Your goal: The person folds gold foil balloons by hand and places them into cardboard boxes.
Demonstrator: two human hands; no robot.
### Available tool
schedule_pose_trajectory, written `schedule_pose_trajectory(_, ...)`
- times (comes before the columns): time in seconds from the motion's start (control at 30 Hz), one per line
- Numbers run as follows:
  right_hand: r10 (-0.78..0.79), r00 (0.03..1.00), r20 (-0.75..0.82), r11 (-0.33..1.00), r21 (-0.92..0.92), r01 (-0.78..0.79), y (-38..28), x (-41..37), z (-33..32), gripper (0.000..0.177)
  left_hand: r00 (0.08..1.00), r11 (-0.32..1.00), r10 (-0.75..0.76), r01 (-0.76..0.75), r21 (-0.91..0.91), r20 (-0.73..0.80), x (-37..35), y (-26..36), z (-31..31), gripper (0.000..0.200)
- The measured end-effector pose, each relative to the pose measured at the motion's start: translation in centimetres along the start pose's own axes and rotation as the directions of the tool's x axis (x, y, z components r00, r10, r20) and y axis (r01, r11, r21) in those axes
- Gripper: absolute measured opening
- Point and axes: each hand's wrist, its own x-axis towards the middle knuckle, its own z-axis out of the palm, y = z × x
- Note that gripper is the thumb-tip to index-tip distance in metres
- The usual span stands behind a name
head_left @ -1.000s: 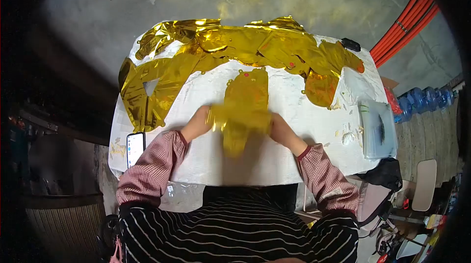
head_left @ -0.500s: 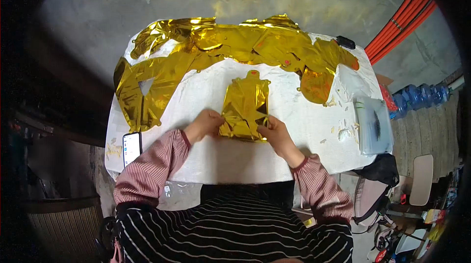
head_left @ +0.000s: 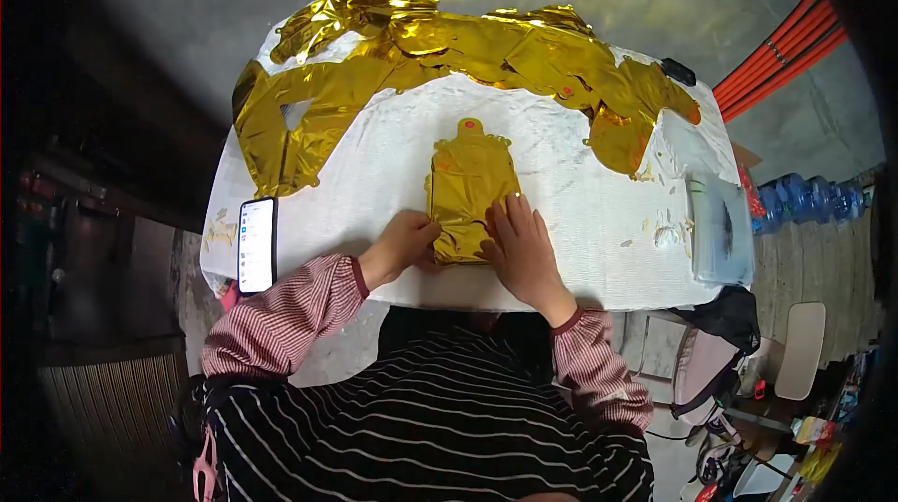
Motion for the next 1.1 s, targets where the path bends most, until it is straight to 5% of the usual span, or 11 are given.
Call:
schedule_pose_trajectory(0.3,-0.075,0.994,-0.076,0.997,-0.039,0.072,0.8,1.0,1.7,0.065,0.999,0.989,-0.017,0.020,-0.145,0.028,-1.0,0.6,-0.7,0.017)
schedule_pose_trajectory(0.33,-0.074,0.993,-0.091,0.997,-0.037,0.071,0.8,0.9,1.8,0.066,0.970,0.960,0.221,-0.199,0.197,-0.097,-1.6,1.1,-0.8,0.018)
schedule_pose_trajectory(0.4,-0.057,0.992,-0.112,0.998,-0.024,0.054,0.7,0.8,2.0,0.067,0.782,0.583,0.611,-0.343,0.736,-0.119,-2.3,2.5,-0.5,0.021)
schedule_pose_trajectory(0.43,-0.051,0.994,-0.099,0.998,-0.034,0.048,0.8,0.8,2.0,0.065,0.786,0.582,0.607,-0.340,0.738,-0.117,-1.8,2.5,0.6,0.021)
schedule_pose_trajectory(0.5,-0.057,0.995,-0.084,0.997,-0.050,0.053,0.9,1.0,2.2,0.063,0.679,0.286,0.724,-0.454,0.844,0.120,-0.4,2.3,3.1,0.031)
schedule_pose_trajectory(0.53,-0.059,0.994,-0.090,0.995,-0.081,0.052,1.1,1.1,2.6,0.060,0.679,0.287,0.724,-0.454,0.843,0.119,0.8,1.4,3.6,0.031)
schedule_pose_trajectory(0.6,-0.054,0.994,-0.096,0.993,-0.111,0.044,1.4,1.0,2.8,0.058,0.593,0.054,0.760,-0.464,0.884,0.265,3.2,-0.5,4.0,0.051)
schedule_pose_trajectory(0.8,-0.040,0.991,-0.127,0.996,-0.085,0.030,1.1,0.9,2.3,0.055,0.842,0.082,0.533,-0.152,0.985,0.085,0.0,0.6,3.7,0.062)
schedule_pose_trajectory(0.97,-0.050,0.979,-0.196,0.996,0.059,0.063,2.0,1.2,3.1,0.049,0.834,0.118,0.547,-0.165,0.979,0.074,0.5,-0.2,0.6,0.063)
schedule_pose_trajectory(1.07,-0.265,0.925,-0.272,0.962,-0.143,0.233,0.2,3.3,2.3,0.050,0.857,0.116,0.510,-0.152,0.981,0.073,0.2,-0.3,0.7,0.065)
schedule_pose_trajectory(1.1,-0.279,0.934,-0.225,0.960,-0.095,0.264,-1.5,4.2,3.4,0.049,0.890,-0.001,0.447,-0.100,0.995,0.090,-0.1,-0.1,0.7,0.064)
